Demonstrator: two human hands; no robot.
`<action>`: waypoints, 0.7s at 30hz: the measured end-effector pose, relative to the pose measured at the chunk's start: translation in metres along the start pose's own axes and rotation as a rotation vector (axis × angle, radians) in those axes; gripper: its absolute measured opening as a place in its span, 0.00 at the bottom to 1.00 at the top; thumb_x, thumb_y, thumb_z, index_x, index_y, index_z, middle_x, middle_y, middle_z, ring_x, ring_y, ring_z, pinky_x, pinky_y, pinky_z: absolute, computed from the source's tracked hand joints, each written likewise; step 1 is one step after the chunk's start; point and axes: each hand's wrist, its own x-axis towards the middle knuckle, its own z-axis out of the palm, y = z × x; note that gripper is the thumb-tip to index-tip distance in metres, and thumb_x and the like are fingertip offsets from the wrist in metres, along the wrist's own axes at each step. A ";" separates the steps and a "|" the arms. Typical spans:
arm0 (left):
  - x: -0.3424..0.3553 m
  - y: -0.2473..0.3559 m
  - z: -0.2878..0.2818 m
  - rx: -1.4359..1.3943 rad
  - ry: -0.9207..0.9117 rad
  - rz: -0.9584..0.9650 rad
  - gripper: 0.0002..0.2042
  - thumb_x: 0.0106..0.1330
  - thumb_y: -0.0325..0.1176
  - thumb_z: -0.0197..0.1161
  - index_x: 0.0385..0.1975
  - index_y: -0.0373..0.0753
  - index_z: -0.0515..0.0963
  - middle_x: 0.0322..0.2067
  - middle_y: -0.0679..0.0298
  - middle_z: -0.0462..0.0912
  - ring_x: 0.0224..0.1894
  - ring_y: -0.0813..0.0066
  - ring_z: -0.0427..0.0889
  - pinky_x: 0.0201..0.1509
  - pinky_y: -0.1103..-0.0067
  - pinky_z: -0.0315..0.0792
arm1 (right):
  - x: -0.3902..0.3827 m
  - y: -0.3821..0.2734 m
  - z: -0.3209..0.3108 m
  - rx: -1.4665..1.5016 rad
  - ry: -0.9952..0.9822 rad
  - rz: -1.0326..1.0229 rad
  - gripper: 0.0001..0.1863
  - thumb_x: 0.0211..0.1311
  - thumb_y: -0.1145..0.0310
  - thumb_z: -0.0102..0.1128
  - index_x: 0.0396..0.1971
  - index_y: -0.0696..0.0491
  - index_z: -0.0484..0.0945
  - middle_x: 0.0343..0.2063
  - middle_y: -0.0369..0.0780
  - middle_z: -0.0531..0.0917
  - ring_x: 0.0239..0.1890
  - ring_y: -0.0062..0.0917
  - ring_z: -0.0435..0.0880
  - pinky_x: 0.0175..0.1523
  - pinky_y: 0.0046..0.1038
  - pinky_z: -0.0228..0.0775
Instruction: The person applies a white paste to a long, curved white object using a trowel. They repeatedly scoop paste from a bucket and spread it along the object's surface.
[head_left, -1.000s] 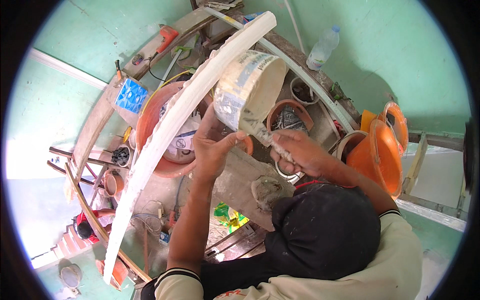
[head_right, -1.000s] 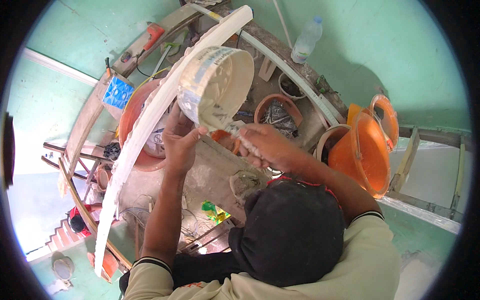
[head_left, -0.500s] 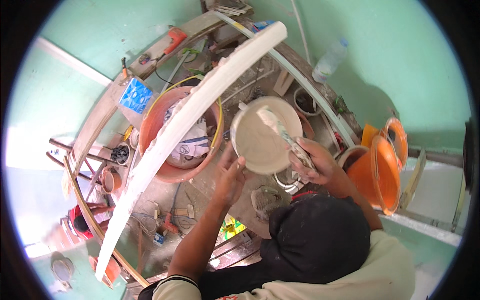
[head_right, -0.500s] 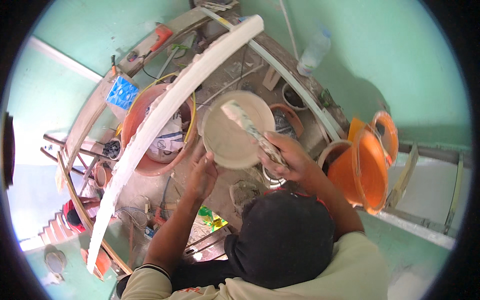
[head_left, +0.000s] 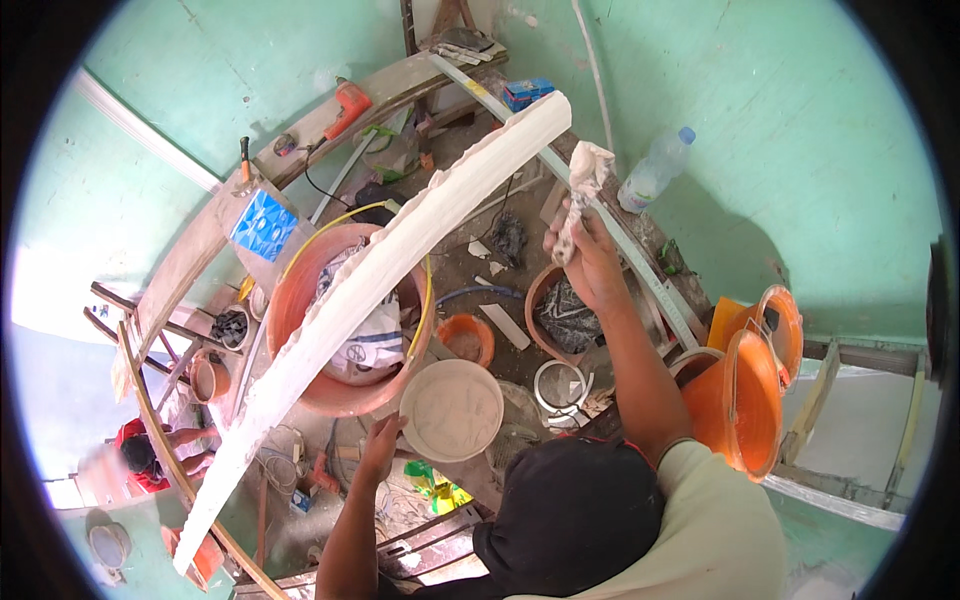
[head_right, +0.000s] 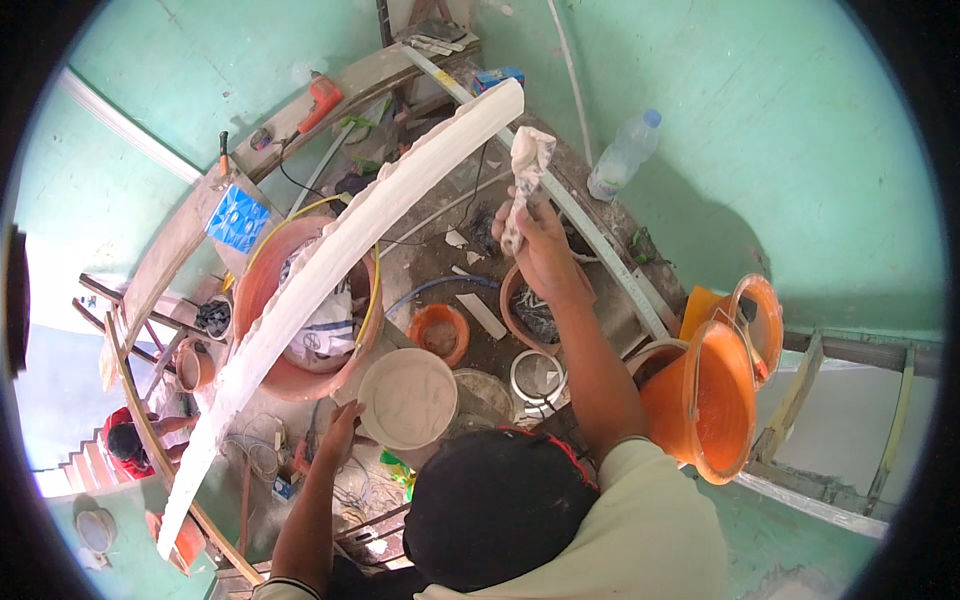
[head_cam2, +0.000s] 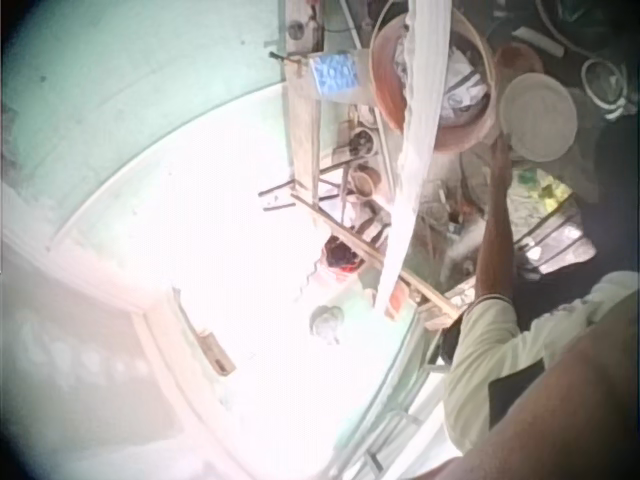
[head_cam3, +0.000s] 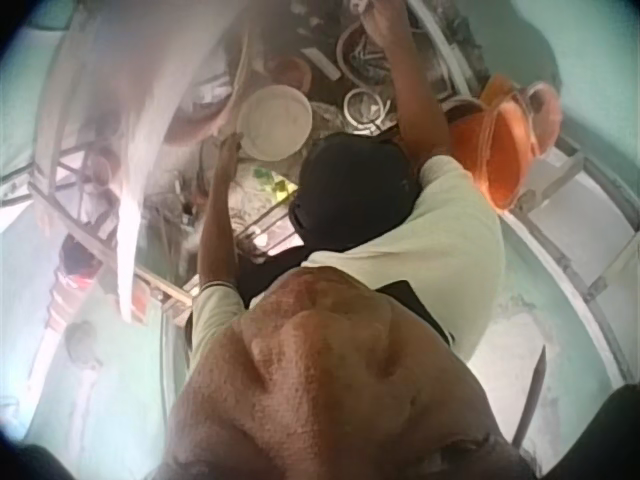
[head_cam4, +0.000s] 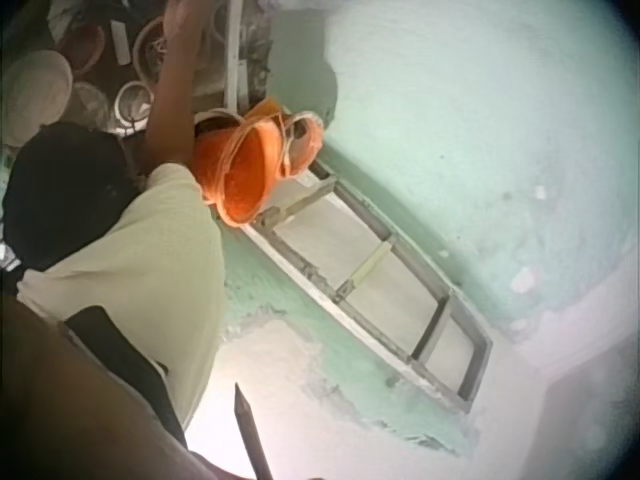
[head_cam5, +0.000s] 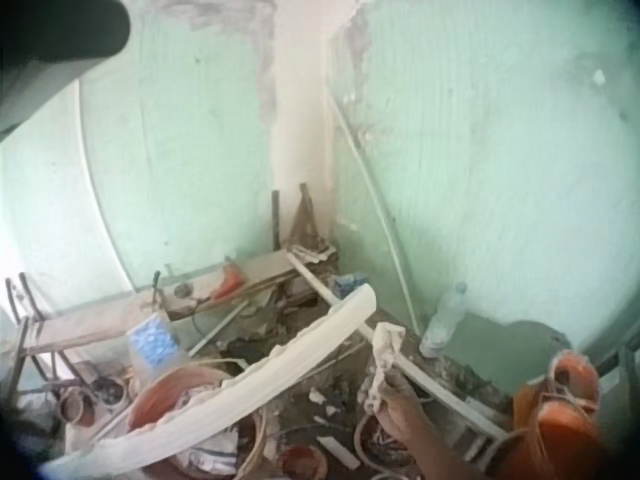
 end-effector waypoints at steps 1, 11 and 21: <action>0.001 -0.001 -0.001 0.021 0.031 0.005 0.27 0.73 0.46 0.56 0.64 0.31 0.75 0.52 0.55 0.84 0.49 0.64 0.87 0.39 0.66 0.87 | 0.017 0.001 -0.011 -0.032 0.003 -0.022 0.20 0.80 0.65 0.56 0.65 0.54 0.69 0.43 0.39 0.81 0.45 0.27 0.82 0.46 0.27 0.73; -0.009 0.006 -0.026 0.225 0.160 0.090 0.18 0.73 0.35 0.64 0.58 0.32 0.82 0.47 0.61 0.88 0.44 0.73 0.86 0.44 0.74 0.84 | 0.136 0.028 -0.032 -0.173 0.164 -0.326 0.19 0.75 0.73 0.62 0.62 0.51 0.72 0.51 0.35 0.82 0.55 0.23 0.79 0.61 0.33 0.68; 0.000 0.003 -0.046 0.043 0.027 0.073 0.27 0.71 0.31 0.70 0.68 0.35 0.70 0.59 0.59 0.82 0.57 0.69 0.83 0.45 0.73 0.87 | 0.129 0.042 -0.048 -0.445 0.246 -0.298 0.15 0.71 0.68 0.69 0.52 0.53 0.78 0.44 0.32 0.81 0.47 0.17 0.77 0.55 0.26 0.69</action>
